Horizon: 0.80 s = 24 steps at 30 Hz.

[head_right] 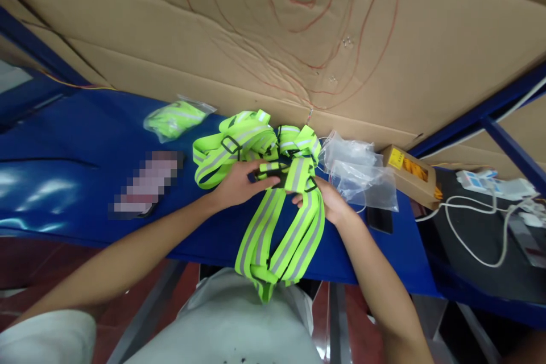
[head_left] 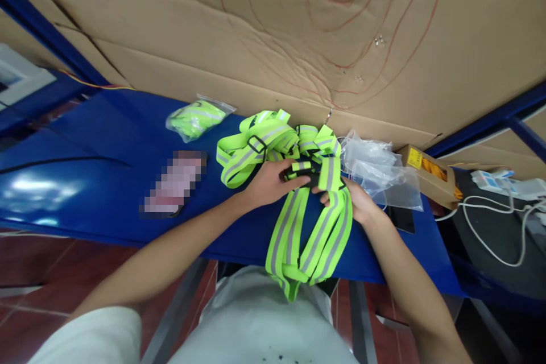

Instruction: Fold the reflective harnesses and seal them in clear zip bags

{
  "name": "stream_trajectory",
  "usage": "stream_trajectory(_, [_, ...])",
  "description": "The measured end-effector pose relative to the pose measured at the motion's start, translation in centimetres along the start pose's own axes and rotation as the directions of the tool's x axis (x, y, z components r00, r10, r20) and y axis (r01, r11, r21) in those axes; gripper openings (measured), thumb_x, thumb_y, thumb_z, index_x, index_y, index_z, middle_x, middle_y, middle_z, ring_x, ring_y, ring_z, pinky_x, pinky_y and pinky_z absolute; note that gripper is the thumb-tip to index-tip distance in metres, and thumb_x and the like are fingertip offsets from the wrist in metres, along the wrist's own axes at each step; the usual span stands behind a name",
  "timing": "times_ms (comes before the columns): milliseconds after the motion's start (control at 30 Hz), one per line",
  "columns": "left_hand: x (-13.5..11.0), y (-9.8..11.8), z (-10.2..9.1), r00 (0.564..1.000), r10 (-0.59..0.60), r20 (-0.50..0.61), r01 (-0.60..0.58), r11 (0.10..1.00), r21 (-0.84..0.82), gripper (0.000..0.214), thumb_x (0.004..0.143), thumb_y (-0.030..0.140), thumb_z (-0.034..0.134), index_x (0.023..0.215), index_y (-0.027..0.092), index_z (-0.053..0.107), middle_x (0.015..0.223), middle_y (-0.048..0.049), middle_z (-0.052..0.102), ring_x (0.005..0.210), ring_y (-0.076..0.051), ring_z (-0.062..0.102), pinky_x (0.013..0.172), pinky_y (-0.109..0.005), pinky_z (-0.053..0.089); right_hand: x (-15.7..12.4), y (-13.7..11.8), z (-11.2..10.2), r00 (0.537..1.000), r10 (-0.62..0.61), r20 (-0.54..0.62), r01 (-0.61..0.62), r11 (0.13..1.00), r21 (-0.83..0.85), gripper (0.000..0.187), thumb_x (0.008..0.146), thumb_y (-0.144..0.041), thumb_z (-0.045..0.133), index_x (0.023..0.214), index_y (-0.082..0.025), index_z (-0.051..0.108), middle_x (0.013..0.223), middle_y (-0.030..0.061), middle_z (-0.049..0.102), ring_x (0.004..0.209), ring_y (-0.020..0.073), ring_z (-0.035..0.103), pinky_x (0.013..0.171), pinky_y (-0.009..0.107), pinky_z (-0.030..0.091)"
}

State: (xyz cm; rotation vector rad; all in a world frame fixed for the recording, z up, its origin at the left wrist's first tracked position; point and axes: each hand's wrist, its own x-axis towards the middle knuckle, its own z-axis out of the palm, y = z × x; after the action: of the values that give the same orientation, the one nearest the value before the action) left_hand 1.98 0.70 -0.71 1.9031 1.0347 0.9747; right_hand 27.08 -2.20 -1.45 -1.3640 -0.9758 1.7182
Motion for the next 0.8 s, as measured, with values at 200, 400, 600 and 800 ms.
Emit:
stream_trajectory(200, [1.0,0.1,-0.2,0.904,-0.424,0.049,0.386,0.764,-0.518,0.04,0.081,0.053,0.079,0.091,0.016,0.069,0.076,0.0006,0.062,0.048,-0.008,0.05,0.041,-0.023,0.041,-0.4,0.3,-0.5,0.498,-0.856,-0.141,0.613,0.462,-0.641,0.04,0.096,-0.035,0.062,0.135,-0.027,0.057,0.146,0.0109,0.058,0.134,0.0272,0.059,0.113,0.05,0.049])
stream_trajectory(400, [0.7,0.7,0.0,0.876,-0.41,0.254,0.48,0.684,-0.549,0.047,0.079,0.052,0.082,0.108,0.018,0.067,0.082,-0.0005,0.062,0.053,-0.009,0.052,0.038,-0.02,0.04,-2.4,-0.3,1.2,0.546,-0.763,0.345,0.569,0.035,-0.822,0.063,0.096,-0.043,0.069,0.152,-0.029,0.045,0.149,0.0125,0.058,0.143,0.0332,0.052,0.117,0.054,0.044])
stream_trajectory(600, [-0.2,0.2,0.3,0.98,-0.147,0.132,0.153,0.987,-0.039,0.058,0.094,0.056,0.064,0.138,0.02,0.054,0.081,-0.0006,0.062,0.069,-0.017,0.062,0.062,-0.029,0.055,-0.8,1.0,0.8,0.691,-0.633,0.348,0.493,0.062,-0.868,0.035,0.1,-0.031,0.062,0.134,-0.024,0.059,0.13,0.0119,0.067,0.121,0.0326,0.062,0.103,0.052,0.05])
stream_trajectory(800, [-0.9,-0.7,1.2,0.951,0.29,0.104,-0.303,0.821,0.483,0.043,0.096,0.049,0.064,0.128,0.02,0.066,0.135,-0.017,0.058,0.122,-0.033,0.06,0.104,-0.049,0.049,-0.4,1.6,1.1,0.687,-0.634,0.356,0.566,0.16,-0.809,0.022,0.096,-0.017,0.061,0.117,-0.023,0.06,0.111,0.0104,0.064,0.108,0.0289,0.062,0.093,0.046,0.055])
